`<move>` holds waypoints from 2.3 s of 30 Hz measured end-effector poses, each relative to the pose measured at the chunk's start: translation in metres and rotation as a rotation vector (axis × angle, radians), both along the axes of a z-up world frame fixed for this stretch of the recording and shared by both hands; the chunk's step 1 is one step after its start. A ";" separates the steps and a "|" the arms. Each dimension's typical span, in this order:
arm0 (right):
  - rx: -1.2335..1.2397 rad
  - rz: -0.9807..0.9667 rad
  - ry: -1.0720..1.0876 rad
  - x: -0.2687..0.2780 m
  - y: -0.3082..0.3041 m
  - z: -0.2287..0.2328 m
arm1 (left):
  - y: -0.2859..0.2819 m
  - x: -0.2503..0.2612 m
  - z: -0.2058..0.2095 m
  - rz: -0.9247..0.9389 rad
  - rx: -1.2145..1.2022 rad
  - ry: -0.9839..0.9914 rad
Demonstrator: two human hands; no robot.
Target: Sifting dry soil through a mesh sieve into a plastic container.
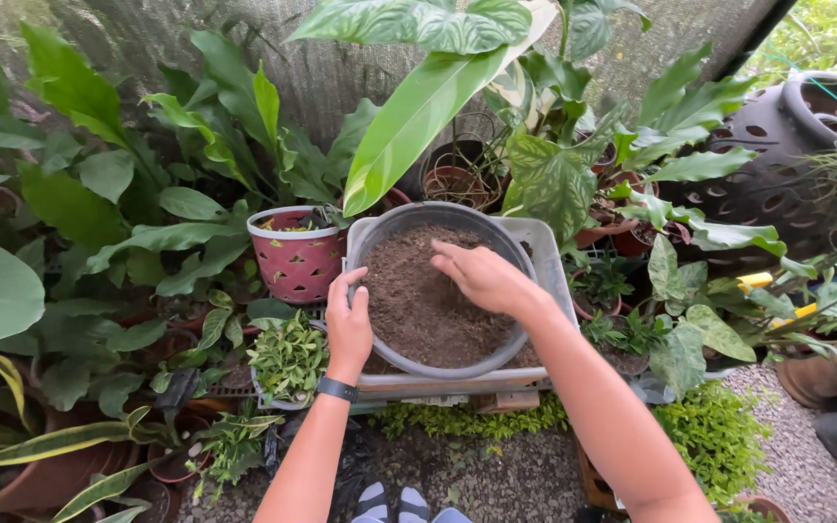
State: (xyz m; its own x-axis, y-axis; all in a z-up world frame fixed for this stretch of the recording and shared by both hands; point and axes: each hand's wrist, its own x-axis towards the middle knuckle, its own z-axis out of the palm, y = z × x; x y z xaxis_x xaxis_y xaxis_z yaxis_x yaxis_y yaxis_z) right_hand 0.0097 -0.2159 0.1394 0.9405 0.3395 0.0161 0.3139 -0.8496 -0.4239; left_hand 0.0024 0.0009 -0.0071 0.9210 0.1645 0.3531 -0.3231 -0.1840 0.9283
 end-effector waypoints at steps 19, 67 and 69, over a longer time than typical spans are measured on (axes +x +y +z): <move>-0.404 -0.181 0.511 -0.028 -0.147 -0.120 | 0.002 -0.003 0.004 -0.002 0.007 0.005; -0.080 0.253 0.584 0.010 -0.164 -0.239 | -0.006 -0.003 0.009 0.088 0.020 0.021; -0.085 0.296 0.595 0.001 -0.157 -0.228 | -0.006 -0.001 0.009 0.088 0.018 0.018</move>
